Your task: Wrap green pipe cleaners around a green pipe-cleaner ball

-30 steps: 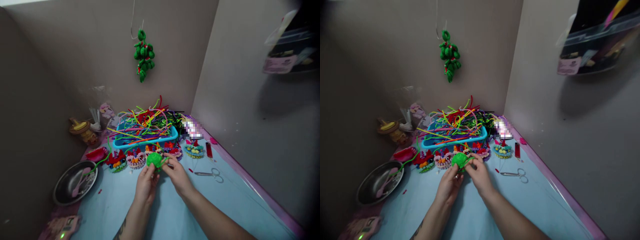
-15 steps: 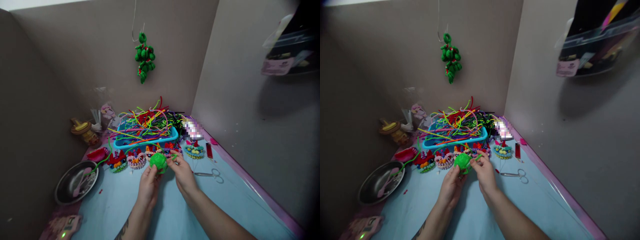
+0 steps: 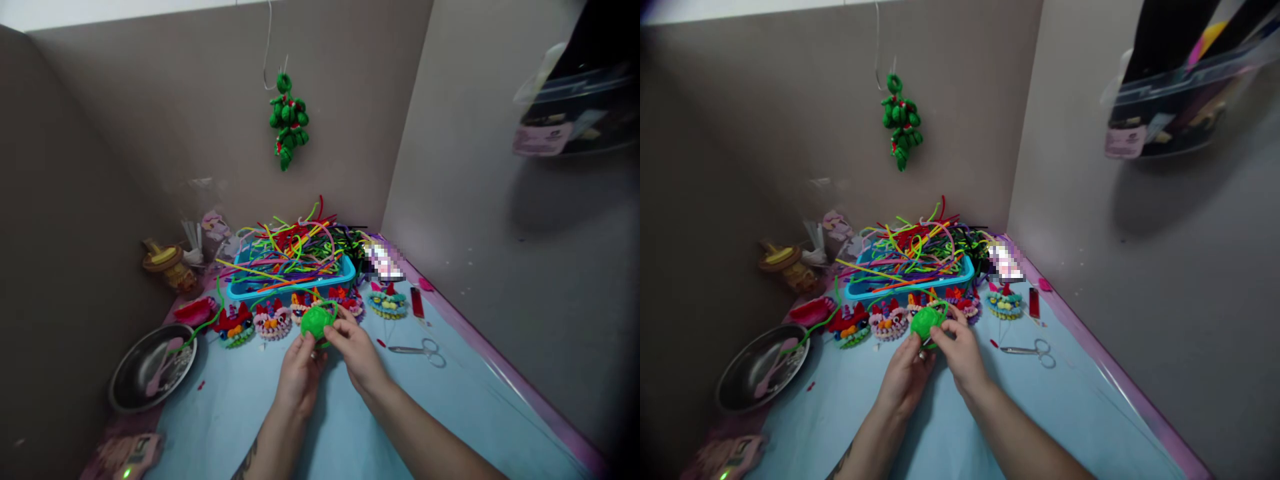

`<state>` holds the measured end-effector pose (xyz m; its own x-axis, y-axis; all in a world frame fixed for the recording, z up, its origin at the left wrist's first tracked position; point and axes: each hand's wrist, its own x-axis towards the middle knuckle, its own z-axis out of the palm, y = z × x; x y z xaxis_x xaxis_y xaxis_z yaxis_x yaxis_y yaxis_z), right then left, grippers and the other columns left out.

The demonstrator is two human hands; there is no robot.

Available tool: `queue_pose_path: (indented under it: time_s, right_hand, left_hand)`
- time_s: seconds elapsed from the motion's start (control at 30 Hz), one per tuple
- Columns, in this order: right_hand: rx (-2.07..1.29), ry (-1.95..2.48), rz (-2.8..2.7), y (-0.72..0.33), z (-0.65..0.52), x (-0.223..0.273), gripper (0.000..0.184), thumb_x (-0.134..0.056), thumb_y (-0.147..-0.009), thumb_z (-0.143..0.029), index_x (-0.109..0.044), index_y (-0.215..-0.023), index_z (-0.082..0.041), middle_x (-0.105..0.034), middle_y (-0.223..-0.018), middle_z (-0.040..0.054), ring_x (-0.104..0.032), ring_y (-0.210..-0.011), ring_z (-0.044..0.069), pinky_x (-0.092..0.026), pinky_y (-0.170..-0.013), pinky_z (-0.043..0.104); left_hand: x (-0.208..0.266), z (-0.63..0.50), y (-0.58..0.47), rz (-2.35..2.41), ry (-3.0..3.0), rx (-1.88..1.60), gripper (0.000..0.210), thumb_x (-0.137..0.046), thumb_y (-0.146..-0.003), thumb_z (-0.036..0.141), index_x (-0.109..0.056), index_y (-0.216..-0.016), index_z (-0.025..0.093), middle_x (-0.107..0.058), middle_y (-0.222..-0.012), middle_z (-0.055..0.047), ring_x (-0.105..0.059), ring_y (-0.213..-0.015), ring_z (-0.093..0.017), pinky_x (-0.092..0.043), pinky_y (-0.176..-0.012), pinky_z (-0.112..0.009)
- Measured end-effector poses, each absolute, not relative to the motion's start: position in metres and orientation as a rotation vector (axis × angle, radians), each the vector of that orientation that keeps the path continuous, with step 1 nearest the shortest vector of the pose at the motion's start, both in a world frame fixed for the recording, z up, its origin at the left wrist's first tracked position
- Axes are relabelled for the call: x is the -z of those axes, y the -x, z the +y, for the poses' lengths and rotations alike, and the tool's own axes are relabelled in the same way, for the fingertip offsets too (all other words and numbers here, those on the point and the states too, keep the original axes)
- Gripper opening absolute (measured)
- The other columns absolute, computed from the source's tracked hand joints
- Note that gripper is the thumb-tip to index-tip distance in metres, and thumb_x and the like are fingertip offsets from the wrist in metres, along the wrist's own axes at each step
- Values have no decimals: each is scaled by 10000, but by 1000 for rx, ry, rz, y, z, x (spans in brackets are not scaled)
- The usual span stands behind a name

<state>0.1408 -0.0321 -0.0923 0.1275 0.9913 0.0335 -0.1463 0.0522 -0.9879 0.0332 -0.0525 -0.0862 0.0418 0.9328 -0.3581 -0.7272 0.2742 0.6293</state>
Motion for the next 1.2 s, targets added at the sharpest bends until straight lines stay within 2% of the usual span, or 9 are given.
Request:
queue_pose_path:
  time_s: [0.1,0.4,0.53,0.63,0.77,0.9,1.2]
  right_hand:
    - [-1203,1140,-988,-140,-33,90,263,-668,-725,-407,-605,-580,-196,-423,-1394,100,-375,-1299,282,-268,-1059,396]
    - [-1141,1134,-1034,-136,-35,96,243,-660,-732,-386,-597,-601,-192,-398,-1413,98,-373,-1297,286,-273,-1067,400]
    - [-1105,1145,-1069,-138,-33,97,249,-655,-744,-406,-624,-619,-192,-436,-1371,114,-391,-1282,294,-266,-1080,421]
    - [-1079,1113,-1175,-139,-32,95,196,-674,-735,-396,-704,-721,-203,-444,-1363,108,-384,-1295,288,-270,-1091,413]
    - [-1013,1091,-1188,-139,-29,99,200,-690,-720,-379,-748,-808,-208,-507,-1305,116,-397,-1286,280,-296,-1086,415]
    - [-981,1056,-1205,-139,-26,105,248,-723,-689,-400,-758,-857,-220,-554,-1258,110,-419,-1272,280,-285,-1093,423]
    - [-1236,890,-1059,-134,-33,89,337,-757,-651,-465,-761,-839,-185,-685,-1045,114,-568,-1101,299,-370,-1017,465]
  left_hand:
    - [87,-54,-34,800,-316,-1292,294,-788,-683,316,-722,-932,173,-710,-917,-47,-601,-725,-107,-470,-647,-212]
    - [85,-56,-37,818,-390,-1327,282,-799,-663,319,-733,-884,158,-722,-936,-77,-628,-827,-158,-460,-731,-246]
    - [88,-53,-36,823,-428,-1341,302,-776,-685,341,-726,-922,161,-718,-980,-94,-635,-894,-193,-460,-792,-284]
    - [91,-51,-35,809,-501,-1368,321,-788,-666,350,-720,-924,172,-714,-982,-88,-632,-926,-200,-460,-823,-292]
    - [96,-51,-36,895,-582,-1429,274,-791,-660,355,-709,-853,179,-701,-889,-45,-617,-779,-134,-455,-689,-220]
    - [98,-51,-35,898,-624,-1469,293,-801,-639,373,-708,-828,169,-690,-837,-43,-601,-730,-125,-448,-664,-213]
    - [92,-50,-30,824,-682,-1492,334,-800,-635,393,-734,-851,148,-717,-870,-84,-638,-807,-176,-459,-780,-275]
